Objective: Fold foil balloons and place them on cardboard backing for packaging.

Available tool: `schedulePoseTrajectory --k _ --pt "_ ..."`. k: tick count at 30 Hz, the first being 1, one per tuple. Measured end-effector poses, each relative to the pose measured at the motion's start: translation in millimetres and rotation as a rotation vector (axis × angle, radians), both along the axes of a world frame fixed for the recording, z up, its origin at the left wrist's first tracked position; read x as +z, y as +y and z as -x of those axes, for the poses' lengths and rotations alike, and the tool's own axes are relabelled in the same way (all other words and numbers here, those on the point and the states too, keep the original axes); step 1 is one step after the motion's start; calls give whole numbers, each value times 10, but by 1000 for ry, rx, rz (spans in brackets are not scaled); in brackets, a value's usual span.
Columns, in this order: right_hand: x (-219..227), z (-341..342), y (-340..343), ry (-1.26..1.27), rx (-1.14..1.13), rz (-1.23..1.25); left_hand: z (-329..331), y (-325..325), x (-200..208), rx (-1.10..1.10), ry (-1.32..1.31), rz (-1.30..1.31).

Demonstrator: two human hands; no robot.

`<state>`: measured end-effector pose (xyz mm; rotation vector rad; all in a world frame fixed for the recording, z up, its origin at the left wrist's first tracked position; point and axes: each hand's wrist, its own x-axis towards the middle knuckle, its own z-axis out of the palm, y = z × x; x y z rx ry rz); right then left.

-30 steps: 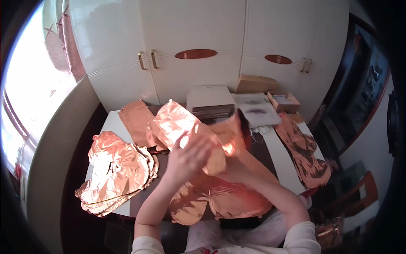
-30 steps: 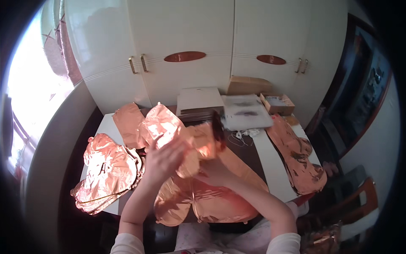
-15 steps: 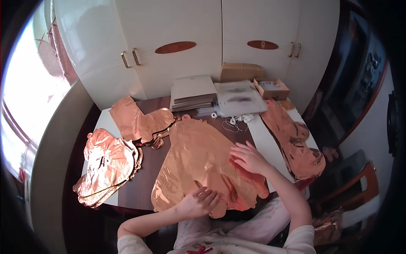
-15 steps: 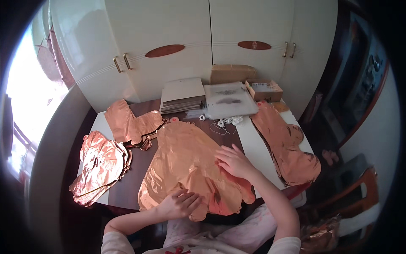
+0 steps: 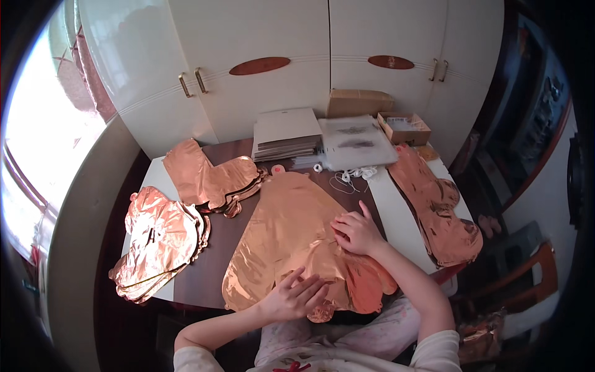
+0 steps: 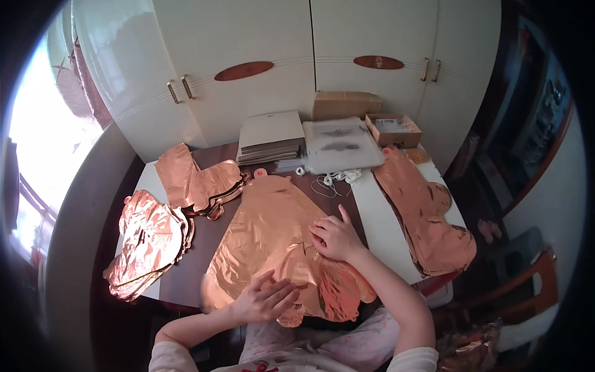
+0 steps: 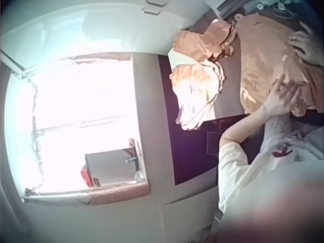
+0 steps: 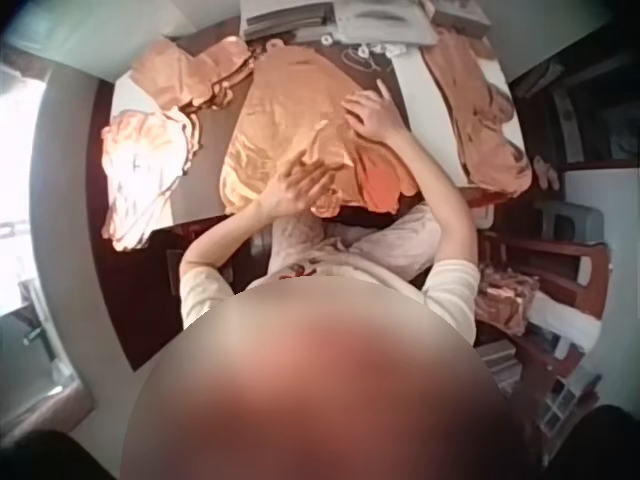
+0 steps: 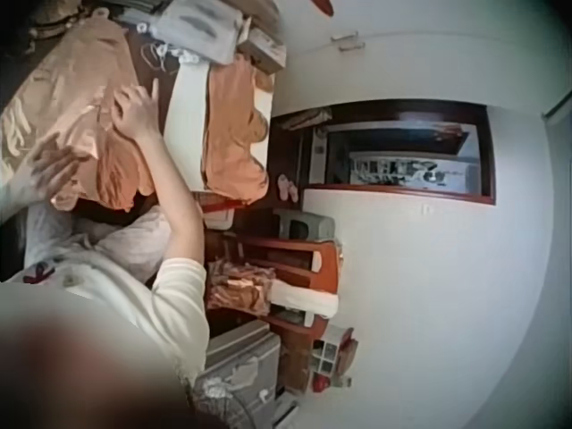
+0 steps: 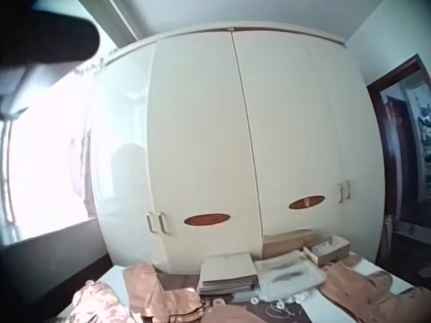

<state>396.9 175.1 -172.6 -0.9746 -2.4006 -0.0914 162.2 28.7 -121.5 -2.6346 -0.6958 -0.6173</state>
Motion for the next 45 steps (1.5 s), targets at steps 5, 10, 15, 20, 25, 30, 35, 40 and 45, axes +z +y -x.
schedulePoseTrajectory --k 5,10,15,20,25,30,35,40,45 --pt "40 -24 2 43 10 -3 2 -3 -55 -29 16 41" --pt "56 -28 -11 62 18 -19 -1 -63 -131 19 41 72" --pt "94 -18 -20 35 28 -39 -8 -47 -125 27 24 89" --pt "174 31 41 -38 21 10 -92 -65 -88 26 3 177" --pt "144 11 22 3 -2 108 8 15 30 28 99 412" --pt "156 29 -53 35 -8 258 705 406 47 236 55 620" --pt "106 194 -59 -137 18 363 1241 543 -246 574 36 579" --pt "142 174 11 -224 29 331 992 264 -345 697 -4 522" --pt "118 179 -25 -238 33 275 938 216 -328 723 -19 522"
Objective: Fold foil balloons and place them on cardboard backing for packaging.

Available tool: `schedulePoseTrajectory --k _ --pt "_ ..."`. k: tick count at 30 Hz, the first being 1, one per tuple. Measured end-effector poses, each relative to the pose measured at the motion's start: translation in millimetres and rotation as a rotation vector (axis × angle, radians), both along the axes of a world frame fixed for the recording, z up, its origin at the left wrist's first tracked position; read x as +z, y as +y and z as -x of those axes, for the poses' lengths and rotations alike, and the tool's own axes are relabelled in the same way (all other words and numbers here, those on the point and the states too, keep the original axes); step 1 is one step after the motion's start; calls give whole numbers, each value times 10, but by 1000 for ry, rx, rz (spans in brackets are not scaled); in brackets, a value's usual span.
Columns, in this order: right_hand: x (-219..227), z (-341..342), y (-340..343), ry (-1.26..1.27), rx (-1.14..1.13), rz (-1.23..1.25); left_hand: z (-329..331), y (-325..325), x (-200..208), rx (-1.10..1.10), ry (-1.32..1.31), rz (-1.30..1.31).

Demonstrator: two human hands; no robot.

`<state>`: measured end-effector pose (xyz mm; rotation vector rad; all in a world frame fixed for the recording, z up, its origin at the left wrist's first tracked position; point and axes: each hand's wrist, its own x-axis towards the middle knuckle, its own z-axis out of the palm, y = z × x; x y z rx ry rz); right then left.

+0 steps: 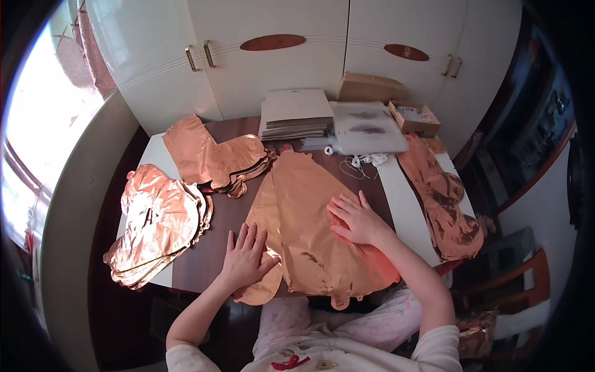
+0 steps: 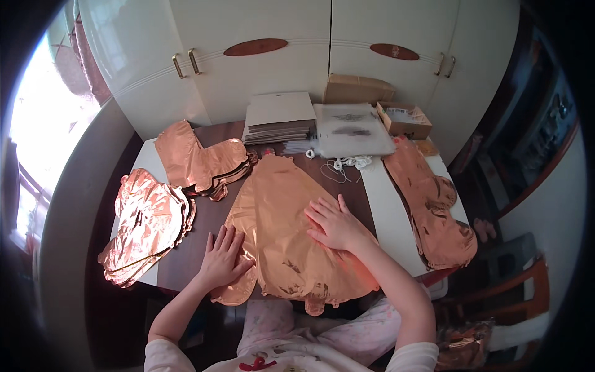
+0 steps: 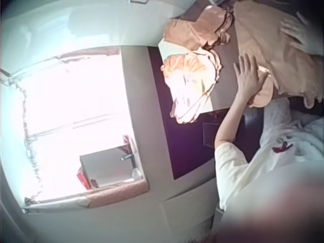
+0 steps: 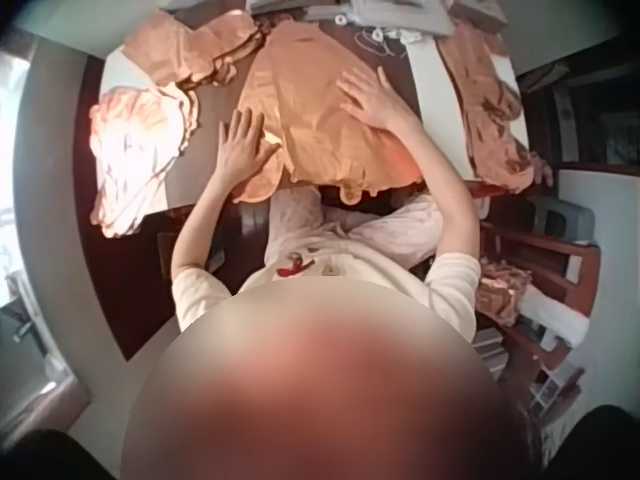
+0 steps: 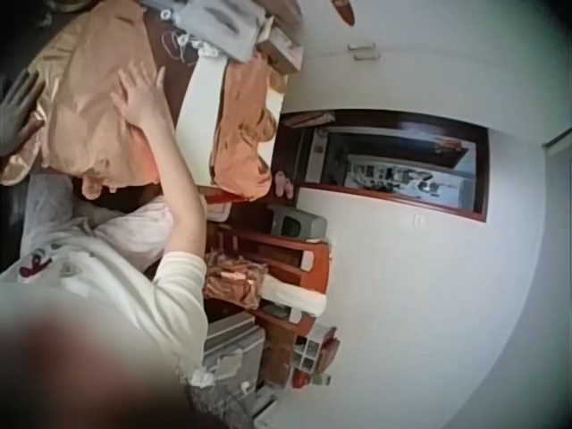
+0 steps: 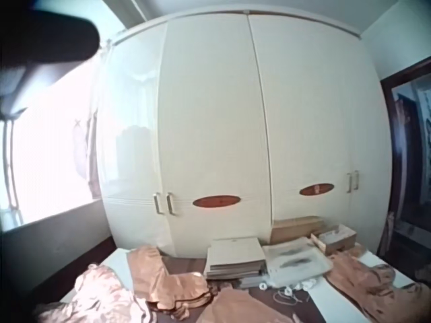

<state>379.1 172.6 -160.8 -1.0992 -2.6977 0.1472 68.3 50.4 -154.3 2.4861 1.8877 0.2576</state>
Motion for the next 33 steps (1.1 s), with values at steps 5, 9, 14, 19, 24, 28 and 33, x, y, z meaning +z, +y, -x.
schedulePoseTrajectory --k 5,9,14,19,24,28,33 --pt "5 59 -110 1 -73 -24 3 -4 -8 5 13 10" --pt "-61 49 -114 22 -83 -34 -13 8 -1 -6 4 4" --pt "-51 70 -97 49 -77 -16 -16 28 4 -1 -9 17" --pt "-48 85 -105 136 -72 -8 116 106 1 31 -108 33" --pt "-46 18 -100 314 -75 -54 292 788 190 27 -146 -213" --pt "-58 43 -127 294 -41 -97 514 1585 186 225 -163 -124" --pt "-75 2 -151 261 -64 -75 436 2116 295 116 73 -169"
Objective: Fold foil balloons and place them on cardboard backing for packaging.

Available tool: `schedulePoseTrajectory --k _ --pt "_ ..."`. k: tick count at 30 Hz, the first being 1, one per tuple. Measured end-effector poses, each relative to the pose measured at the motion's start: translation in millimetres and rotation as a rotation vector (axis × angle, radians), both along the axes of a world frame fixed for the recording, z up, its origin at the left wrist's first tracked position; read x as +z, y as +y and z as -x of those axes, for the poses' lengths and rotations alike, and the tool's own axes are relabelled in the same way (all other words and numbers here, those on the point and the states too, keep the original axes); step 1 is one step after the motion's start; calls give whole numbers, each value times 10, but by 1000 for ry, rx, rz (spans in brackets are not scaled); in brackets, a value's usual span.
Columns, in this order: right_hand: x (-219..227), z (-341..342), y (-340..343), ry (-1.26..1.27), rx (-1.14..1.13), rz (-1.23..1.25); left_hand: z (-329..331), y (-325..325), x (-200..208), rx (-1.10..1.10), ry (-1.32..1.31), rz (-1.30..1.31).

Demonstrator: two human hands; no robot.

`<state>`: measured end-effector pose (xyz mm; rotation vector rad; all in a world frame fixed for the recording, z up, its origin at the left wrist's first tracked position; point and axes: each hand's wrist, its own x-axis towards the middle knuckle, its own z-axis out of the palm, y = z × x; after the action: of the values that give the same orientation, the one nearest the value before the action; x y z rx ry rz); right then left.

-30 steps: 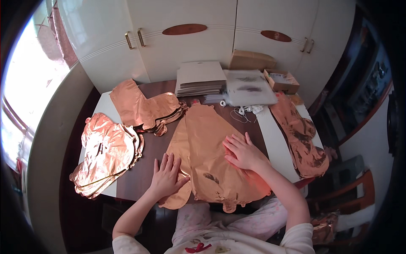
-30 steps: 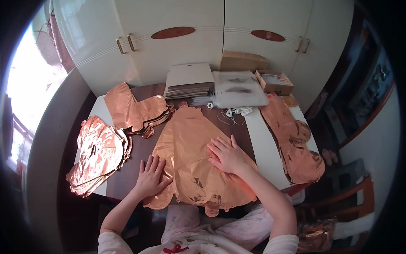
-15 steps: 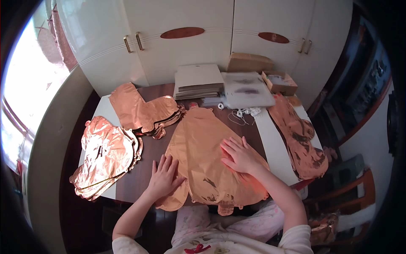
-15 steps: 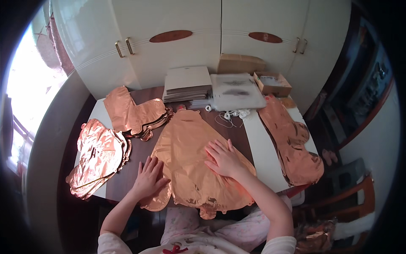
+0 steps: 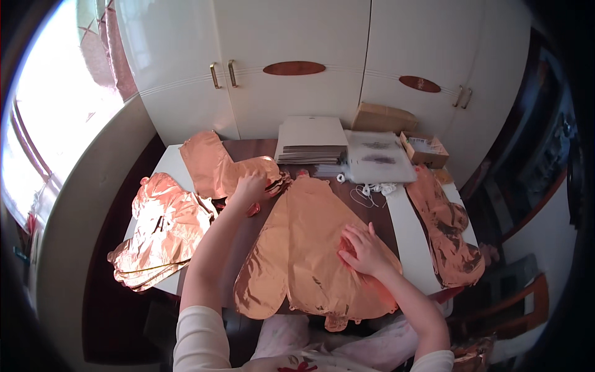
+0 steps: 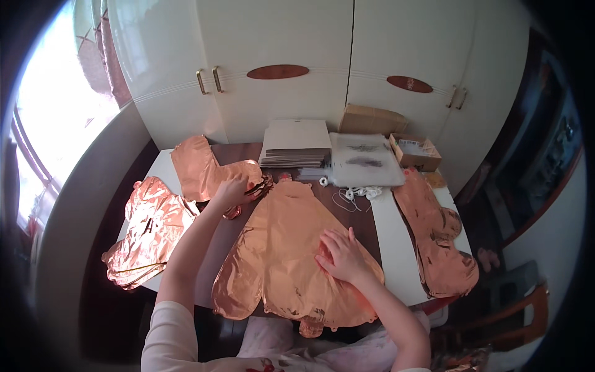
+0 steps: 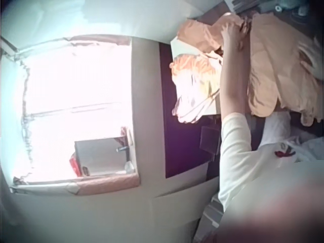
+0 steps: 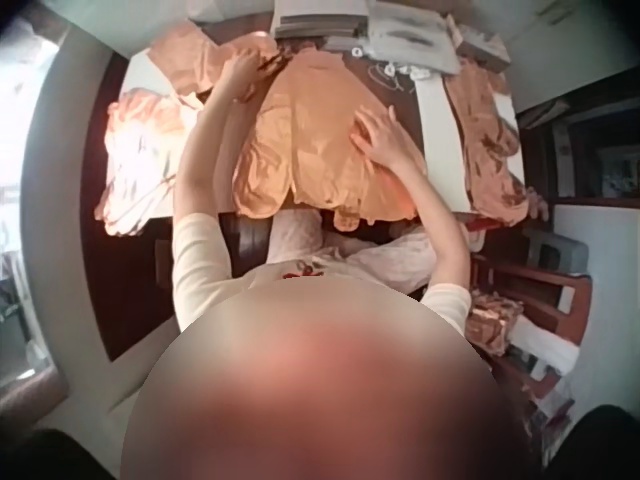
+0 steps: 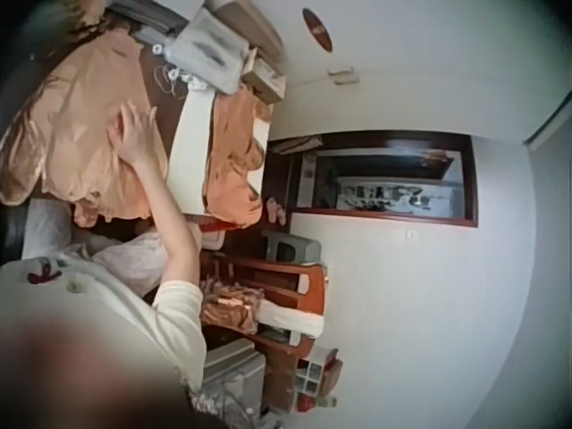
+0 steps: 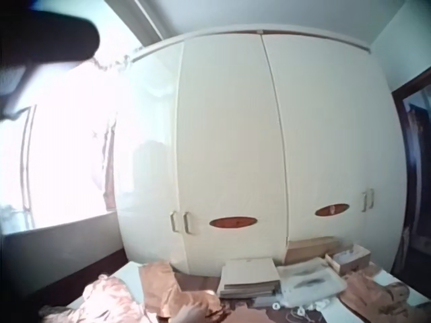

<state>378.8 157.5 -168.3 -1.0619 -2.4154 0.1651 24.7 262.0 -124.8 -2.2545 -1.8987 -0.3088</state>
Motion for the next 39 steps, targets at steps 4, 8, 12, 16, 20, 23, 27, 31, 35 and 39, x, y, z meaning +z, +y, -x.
schedulePoseTrajectory --k 4,8,12,16,20,23,27,31,35,39 --pt "-11 63 6 21 25 -17 289 383 -12 -27 -65 392" --pt "-3 36 15 17 14 -16 278 510 -79 -76 74 355" --pt "-10 23 26 22 8 -12 252 544 -14 -46 107 328" --pt "18 43 15 22 9 -5 445 512 -53 -90 7 240" --pt "21 51 5 26 4 -1 444 463 -118 -140 38 172" --pt "12 56 -4 23 -5 3 390 493 -239 -93 163 109" --pt "-36 19 10 43 -7 14 316 452 -207 13 114 -47" --pt "-33 32 11 73 -10 69 304 423 117 142 73 -178" --pt "21 44 2 76 2 60 260 476 145 99 -45 -175" --pt "-30 26 22 71 -8 35 -131 213 -146 -69 34 -127"
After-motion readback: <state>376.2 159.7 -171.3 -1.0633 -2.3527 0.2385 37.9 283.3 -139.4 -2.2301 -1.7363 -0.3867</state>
